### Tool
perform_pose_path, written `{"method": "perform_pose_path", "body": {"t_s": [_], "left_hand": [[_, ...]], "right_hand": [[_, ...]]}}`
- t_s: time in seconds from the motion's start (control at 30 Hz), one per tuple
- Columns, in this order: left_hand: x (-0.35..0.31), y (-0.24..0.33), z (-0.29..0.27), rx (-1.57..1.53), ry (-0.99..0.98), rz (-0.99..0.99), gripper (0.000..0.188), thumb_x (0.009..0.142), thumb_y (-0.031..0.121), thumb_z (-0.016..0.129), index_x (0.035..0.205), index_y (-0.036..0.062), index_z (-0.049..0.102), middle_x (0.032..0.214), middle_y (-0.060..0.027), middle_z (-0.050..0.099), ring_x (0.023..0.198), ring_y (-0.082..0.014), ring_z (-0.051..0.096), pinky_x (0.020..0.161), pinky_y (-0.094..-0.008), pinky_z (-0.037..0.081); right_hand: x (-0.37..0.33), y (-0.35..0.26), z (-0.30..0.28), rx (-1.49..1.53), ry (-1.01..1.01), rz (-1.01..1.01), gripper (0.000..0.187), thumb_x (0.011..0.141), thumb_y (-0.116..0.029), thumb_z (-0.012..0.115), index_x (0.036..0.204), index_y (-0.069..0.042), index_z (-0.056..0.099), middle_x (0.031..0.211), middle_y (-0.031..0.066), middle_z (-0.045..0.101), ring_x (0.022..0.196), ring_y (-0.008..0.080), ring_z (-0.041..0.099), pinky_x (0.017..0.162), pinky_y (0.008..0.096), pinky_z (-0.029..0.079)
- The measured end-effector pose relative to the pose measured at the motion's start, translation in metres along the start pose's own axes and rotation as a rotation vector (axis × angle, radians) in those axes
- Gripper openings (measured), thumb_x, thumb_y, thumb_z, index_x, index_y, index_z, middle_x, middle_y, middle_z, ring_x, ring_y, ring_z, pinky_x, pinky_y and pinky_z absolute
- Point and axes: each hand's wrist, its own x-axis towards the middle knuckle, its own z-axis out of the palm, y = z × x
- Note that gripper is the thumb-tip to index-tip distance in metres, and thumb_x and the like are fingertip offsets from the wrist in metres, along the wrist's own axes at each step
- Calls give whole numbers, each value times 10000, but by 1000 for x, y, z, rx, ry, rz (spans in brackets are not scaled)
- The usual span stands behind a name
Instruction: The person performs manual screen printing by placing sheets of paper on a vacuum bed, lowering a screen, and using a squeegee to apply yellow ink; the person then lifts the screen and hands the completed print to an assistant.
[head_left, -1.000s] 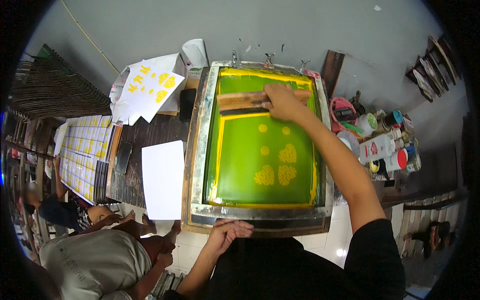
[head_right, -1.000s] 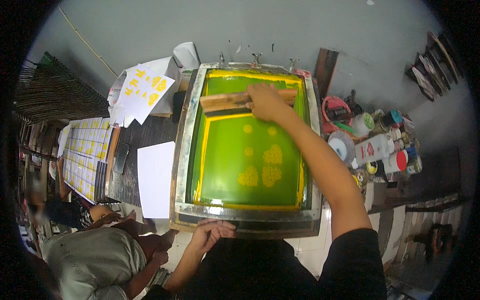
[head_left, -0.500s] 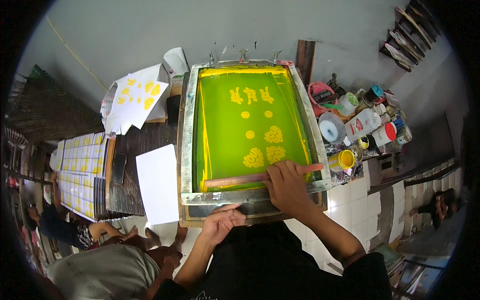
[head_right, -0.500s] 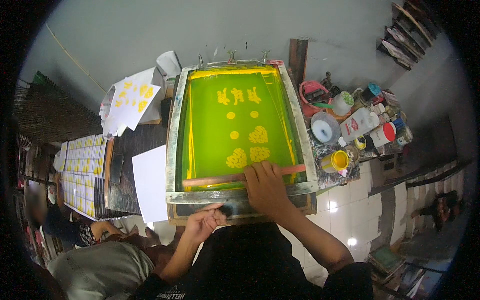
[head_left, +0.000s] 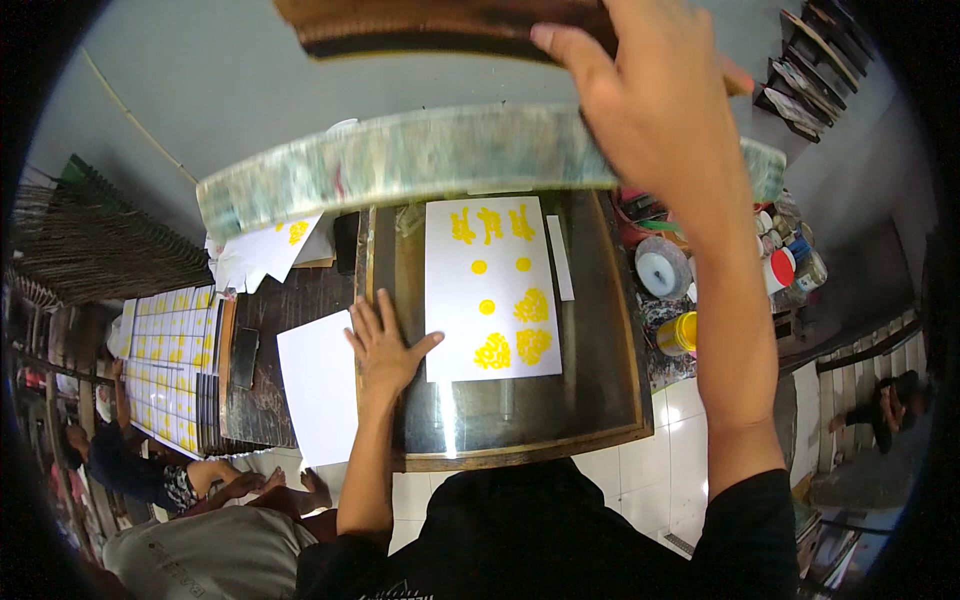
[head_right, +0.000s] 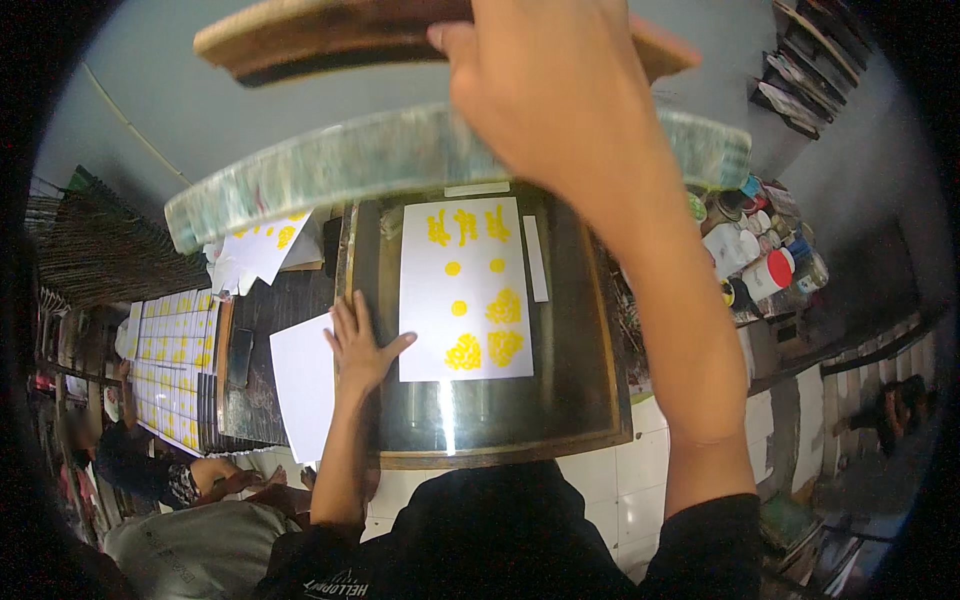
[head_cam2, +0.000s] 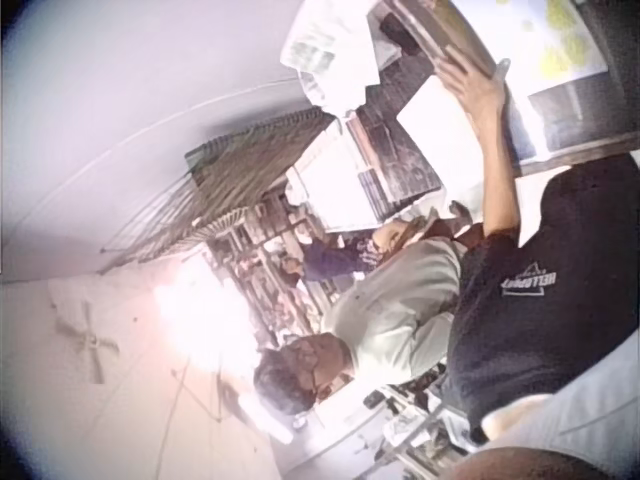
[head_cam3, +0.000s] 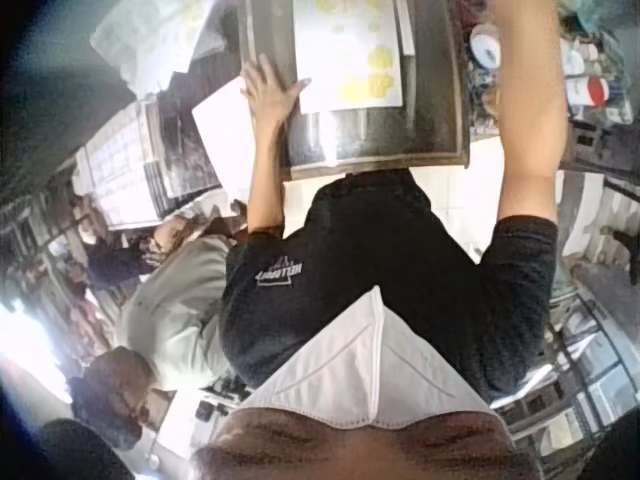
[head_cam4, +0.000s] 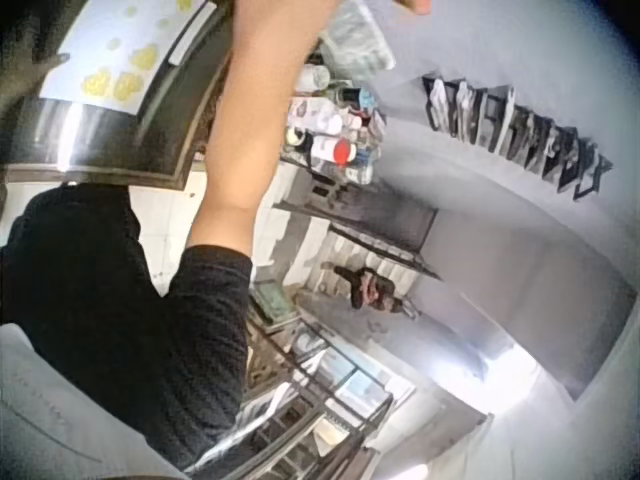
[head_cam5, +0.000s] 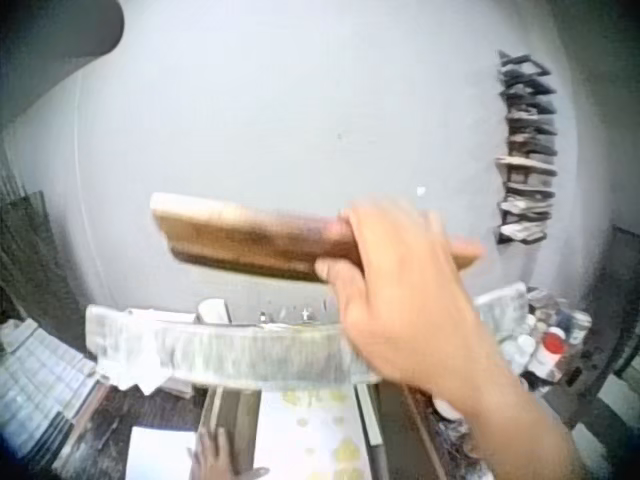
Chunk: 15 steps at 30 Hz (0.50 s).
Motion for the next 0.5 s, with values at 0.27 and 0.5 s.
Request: {"method": "perform_pose_path", "body": {"t_s": [0.27,0.5], "left_hand": [[-52,-150,-38,-883,-238,-363,287,868,163,775,1069,-40,745,855,-69,710,791,-143,619,753,-271,484],[-131,-225,-141,-793,94,-734,110,918,95,689,923,-12,713,767,5,652,700,-65,565,607,-229,427]], "right_hand": [[39,-4,1,-19,-217,340,298,943,-193,627,1114,50,616,1037,269,684,995,390,660,916,473,495],[47,20,24,-97,-91,347,328,915,-215,655,1114,41,613,1037,262,681,992,402,653,895,439,493]]}}
